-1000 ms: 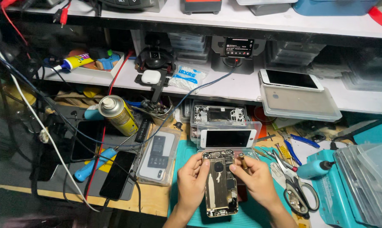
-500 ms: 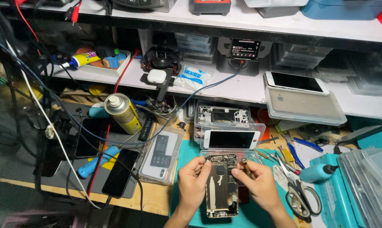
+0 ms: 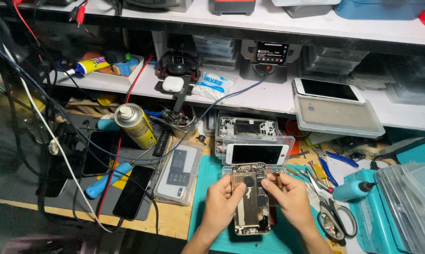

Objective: The person repairs a smartphone at a workbench. They unscrew and pry open the phone's screen, handle the internal frame and battery, clean the inside of the housing, then reassemble the screen and drive screws back in with a screwdriver.

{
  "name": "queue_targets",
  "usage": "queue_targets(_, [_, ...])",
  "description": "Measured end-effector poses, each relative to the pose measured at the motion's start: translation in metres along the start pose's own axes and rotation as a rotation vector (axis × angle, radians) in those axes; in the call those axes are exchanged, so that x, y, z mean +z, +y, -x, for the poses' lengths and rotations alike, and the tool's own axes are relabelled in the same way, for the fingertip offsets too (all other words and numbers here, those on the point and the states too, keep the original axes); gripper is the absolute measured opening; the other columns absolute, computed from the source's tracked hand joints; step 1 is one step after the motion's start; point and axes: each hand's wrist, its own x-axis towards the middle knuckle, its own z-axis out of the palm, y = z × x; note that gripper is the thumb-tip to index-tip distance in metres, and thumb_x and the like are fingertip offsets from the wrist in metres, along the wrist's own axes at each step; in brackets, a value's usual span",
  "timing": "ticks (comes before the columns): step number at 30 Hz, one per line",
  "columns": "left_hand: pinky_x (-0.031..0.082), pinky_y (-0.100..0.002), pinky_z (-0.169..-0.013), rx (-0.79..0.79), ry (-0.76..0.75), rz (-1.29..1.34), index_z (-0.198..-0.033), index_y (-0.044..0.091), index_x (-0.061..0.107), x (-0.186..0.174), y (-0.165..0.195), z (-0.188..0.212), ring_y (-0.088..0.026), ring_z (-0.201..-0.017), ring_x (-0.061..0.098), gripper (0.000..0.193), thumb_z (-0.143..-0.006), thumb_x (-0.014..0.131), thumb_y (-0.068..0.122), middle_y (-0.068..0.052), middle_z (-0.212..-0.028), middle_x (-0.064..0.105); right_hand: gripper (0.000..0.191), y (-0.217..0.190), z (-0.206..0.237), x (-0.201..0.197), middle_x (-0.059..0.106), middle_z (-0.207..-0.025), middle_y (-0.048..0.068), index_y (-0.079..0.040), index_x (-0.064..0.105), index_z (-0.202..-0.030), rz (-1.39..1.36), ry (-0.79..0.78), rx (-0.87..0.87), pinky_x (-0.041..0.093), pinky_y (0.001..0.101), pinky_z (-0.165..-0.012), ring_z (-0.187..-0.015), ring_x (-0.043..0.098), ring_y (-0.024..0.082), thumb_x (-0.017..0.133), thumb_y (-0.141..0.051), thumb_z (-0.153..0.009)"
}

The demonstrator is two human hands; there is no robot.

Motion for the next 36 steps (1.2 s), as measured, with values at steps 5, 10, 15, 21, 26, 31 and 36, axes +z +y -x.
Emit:
queue_targets(5, [0.058, -0.026, -0.076, 0.062, 0.135, 0.188, -0.116, -0.005, 0.062, -0.018, -0.008, -0.009, -0.012, -0.087, 0.073, 0.02, -0.098, 0.057, 0.001, -0.012, -0.102, 0.077, 0.046, -0.003, -0.013, -0.027, 0.077, -0.087, 0.022, 0.013, 0.074, -0.112, -0.252, 0.074, 0.005, 0.041, 0.0278, -0.052, -0.053, 0.049, 0.014, 0.048, -0.025, -0.111])
queue_targets(10, [0.057, -0.028, -0.08, 0.081, 0.271, 0.321, -0.122, -0.006, 0.062, -0.051, 0.0, -0.012, -0.016, -0.092, 0.072, 0.024, -0.099, 0.056, 0.001, -0.015, -0.108, 0.075, 0.063, -0.003, -0.023, -0.049, 0.074, -0.093, 0.022, 0.013, 0.067, -0.099, -0.192, 0.162, 0.023, 0.056, 0.0323, -0.067, -0.071, 0.069, 0.023, 0.031, -0.036, -0.113])
queue_targets(15, [0.057, -0.029, -0.083, 0.066, 0.349, 0.324, -0.128, -0.005, 0.06, -0.063, 0.006, -0.009, -0.017, -0.098, 0.07, 0.03, -0.098, 0.055, 0.001, -0.014, -0.113, 0.072, 0.049, 0.006, -0.025, -0.047, 0.072, -0.093, 0.022, 0.012, 0.063, -0.101, -0.18, 0.111, 0.053, 0.06, 0.0355, -0.064, -0.068, 0.071, 0.025, 0.039, -0.03, -0.11])
queue_targets(21, [0.062, -0.037, -0.075, 0.008, 0.403, 0.338, -0.132, -0.002, 0.054, -0.066, 0.009, -0.01, -0.022, -0.095, 0.072, 0.037, -0.095, 0.053, 0.0, -0.016, -0.115, 0.07, 0.02, 0.008, -0.019, -0.042, 0.073, -0.098, 0.019, 0.01, 0.066, -0.109, -0.04, -0.048, 0.051, 0.056, 0.034, -0.073, -0.079, 0.068, 0.021, 0.07, 0.004, -0.09])
queue_targets(26, [0.063, -0.04, -0.079, 0.063, 0.426, 0.368, -0.132, -0.005, 0.051, -0.071, 0.005, -0.01, -0.026, -0.098, 0.073, 0.037, -0.095, 0.053, -0.001, -0.02, -0.12, 0.068, 0.021, 0.016, -0.017, -0.035, 0.074, -0.099, 0.015, 0.007, 0.068, -0.11, 0.063, -0.04, 0.013, 0.057, 0.0294, -0.083, -0.093, 0.072, 0.017, 0.069, 0.005, -0.089])
queue_targets(31, [0.063, -0.042, -0.079, 0.057, 0.45, 0.379, -0.132, -0.003, 0.051, -0.076, 0.001, -0.01, -0.027, -0.1, 0.072, 0.037, -0.095, 0.052, 0.0, -0.019, -0.121, 0.067, 0.025, 0.023, -0.018, -0.032, 0.075, -0.104, 0.015, 0.006, 0.061, -0.113, -0.086, -0.078, -0.002, 0.058, 0.0314, -0.089, -0.097, 0.074, 0.019, 0.065, 0.005, -0.089])
queue_targets(36, [0.063, -0.043, -0.08, 0.067, 0.45, 0.387, -0.133, -0.002, 0.051, -0.076, -0.003, -0.011, -0.027, -0.102, 0.071, 0.039, -0.094, 0.051, 0.0, -0.018, -0.123, 0.066, 0.025, 0.029, -0.019, -0.035, 0.074, -0.105, 0.016, 0.007, 0.06, -0.114, -0.144, -0.052, -0.026, 0.059, 0.0334, -0.089, -0.096, 0.074, 0.02, 0.064, 0.007, -0.09])
